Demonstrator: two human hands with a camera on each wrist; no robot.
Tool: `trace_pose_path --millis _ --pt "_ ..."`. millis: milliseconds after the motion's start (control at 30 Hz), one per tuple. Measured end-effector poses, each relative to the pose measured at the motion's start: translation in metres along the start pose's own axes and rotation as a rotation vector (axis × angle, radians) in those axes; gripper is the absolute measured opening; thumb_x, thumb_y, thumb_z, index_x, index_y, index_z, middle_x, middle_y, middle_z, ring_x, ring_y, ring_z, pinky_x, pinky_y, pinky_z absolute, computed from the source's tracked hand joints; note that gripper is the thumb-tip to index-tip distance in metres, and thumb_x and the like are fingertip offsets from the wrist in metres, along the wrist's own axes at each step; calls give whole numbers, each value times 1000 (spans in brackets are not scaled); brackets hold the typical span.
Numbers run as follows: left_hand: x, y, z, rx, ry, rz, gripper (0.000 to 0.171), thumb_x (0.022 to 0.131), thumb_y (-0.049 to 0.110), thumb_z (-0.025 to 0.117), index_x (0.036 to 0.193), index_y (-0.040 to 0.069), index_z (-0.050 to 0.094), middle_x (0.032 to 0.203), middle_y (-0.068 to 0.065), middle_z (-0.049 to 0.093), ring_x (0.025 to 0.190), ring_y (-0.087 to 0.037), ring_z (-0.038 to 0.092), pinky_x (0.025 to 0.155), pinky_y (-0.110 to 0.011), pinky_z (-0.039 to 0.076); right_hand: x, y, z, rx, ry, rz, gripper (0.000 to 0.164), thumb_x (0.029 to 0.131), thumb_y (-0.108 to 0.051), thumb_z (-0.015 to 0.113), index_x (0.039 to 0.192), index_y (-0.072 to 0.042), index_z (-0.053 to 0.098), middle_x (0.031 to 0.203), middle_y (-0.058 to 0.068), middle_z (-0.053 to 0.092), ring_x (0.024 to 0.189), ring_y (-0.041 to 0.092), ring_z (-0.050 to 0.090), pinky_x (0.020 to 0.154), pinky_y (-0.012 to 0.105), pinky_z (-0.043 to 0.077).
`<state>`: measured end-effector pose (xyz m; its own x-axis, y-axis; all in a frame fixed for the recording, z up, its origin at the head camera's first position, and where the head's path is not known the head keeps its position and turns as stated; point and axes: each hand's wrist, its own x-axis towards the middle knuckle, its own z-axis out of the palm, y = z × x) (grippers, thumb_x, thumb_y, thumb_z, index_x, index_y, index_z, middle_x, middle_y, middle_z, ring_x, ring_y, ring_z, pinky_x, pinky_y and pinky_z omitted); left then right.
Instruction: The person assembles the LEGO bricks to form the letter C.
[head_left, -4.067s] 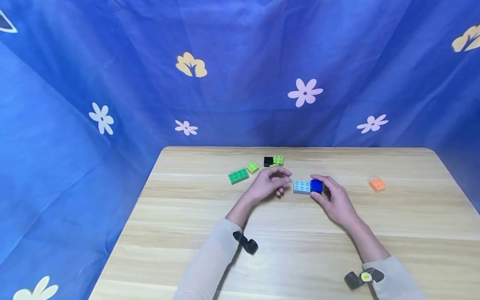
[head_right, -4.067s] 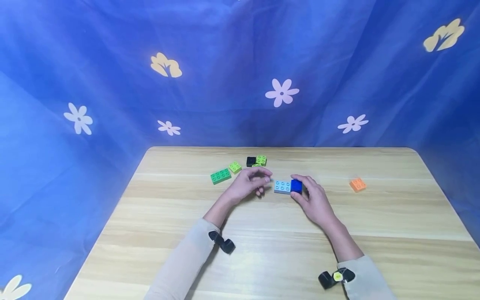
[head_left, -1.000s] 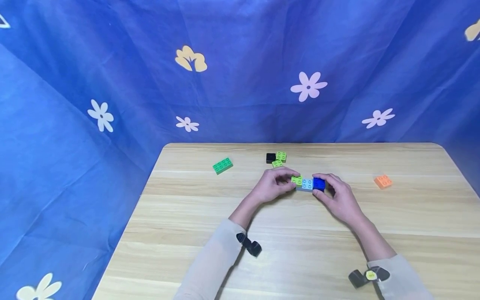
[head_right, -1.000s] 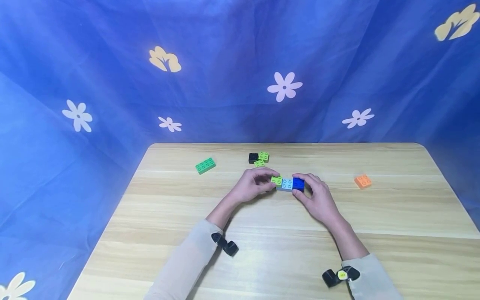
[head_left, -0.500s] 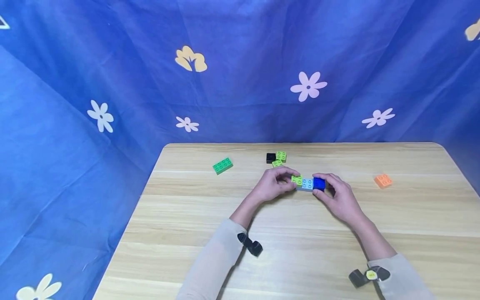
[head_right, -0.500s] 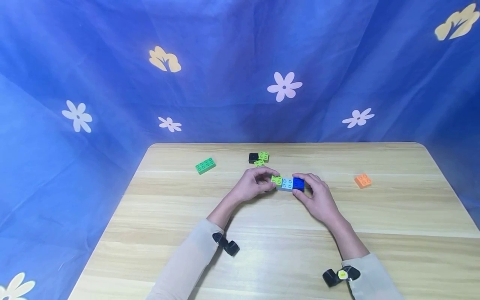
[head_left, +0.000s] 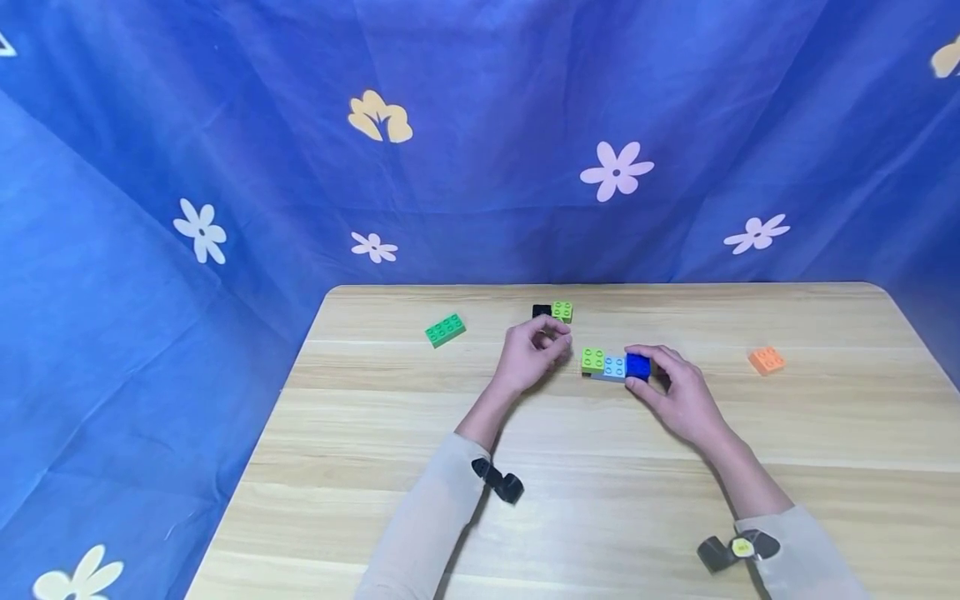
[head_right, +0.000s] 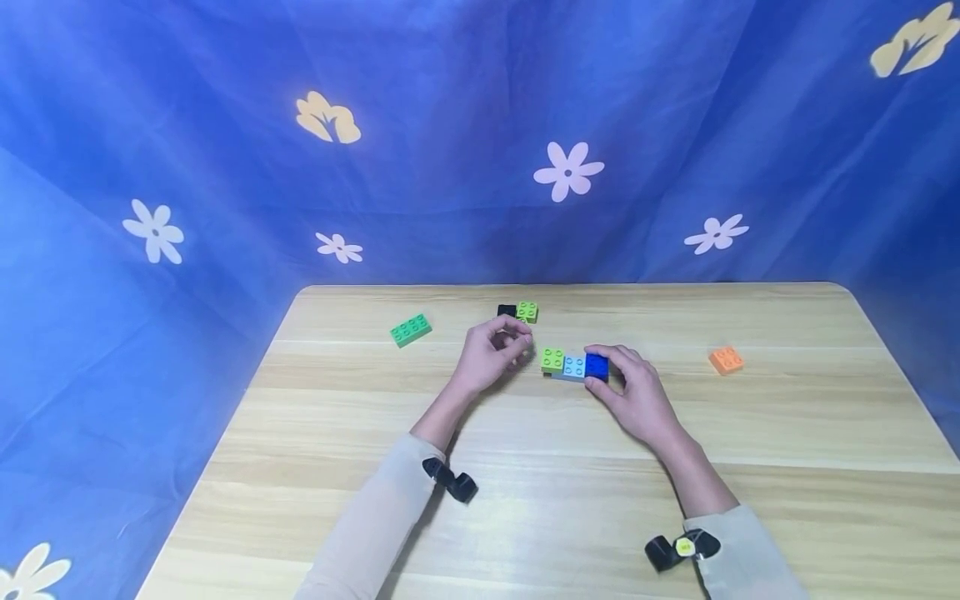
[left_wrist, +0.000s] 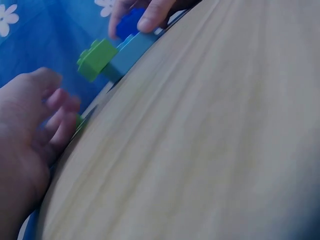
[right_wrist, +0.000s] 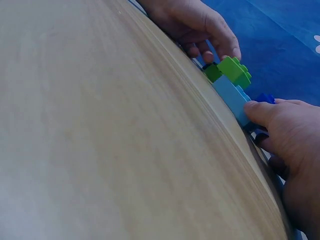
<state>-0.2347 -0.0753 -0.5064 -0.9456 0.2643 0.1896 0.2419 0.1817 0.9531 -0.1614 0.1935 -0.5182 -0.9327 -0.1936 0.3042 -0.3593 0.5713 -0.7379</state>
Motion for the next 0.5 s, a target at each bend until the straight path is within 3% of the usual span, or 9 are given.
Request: trace_pose_path --millis 100,200,367,500 --pt "3 -3 -5 57 113 10 14 93 4 79 107 4 75 97 -6 74 67 -10 62 58 -21 53 0 1 0 -6 1 1 48 94 -10 82 139 -15 67 126 9 70 109 25 65 90 14 51" --pt "5 -5 -9 76 156 5 20 91 1 80 110 4 75 102 -8 70 71 -8 59 61 -18 50 1 2 1 -7 3 8 47 94 -10 82 139 -15 67 127 9 70 110 25 65 91 19 54" --pt "6 -5 -10 130 139 7 28 88 -3 81 115 2 76 113 -13 66 74 -7 59 65 -17 52 1 2 1 -2 1 13 47 94 -11 82 138 -16 67 126 10 70 111 27 65 93 25 57" --pt "6 -5 -9 148 114 -1 29 89 -3 80 117 1 76 118 -10 66 77 -7 60 68 -17 55 1 2 1 -10 10 -8 47 94 -11 82 138 -16 68 126 11 70 110 27 66 90 18 54"
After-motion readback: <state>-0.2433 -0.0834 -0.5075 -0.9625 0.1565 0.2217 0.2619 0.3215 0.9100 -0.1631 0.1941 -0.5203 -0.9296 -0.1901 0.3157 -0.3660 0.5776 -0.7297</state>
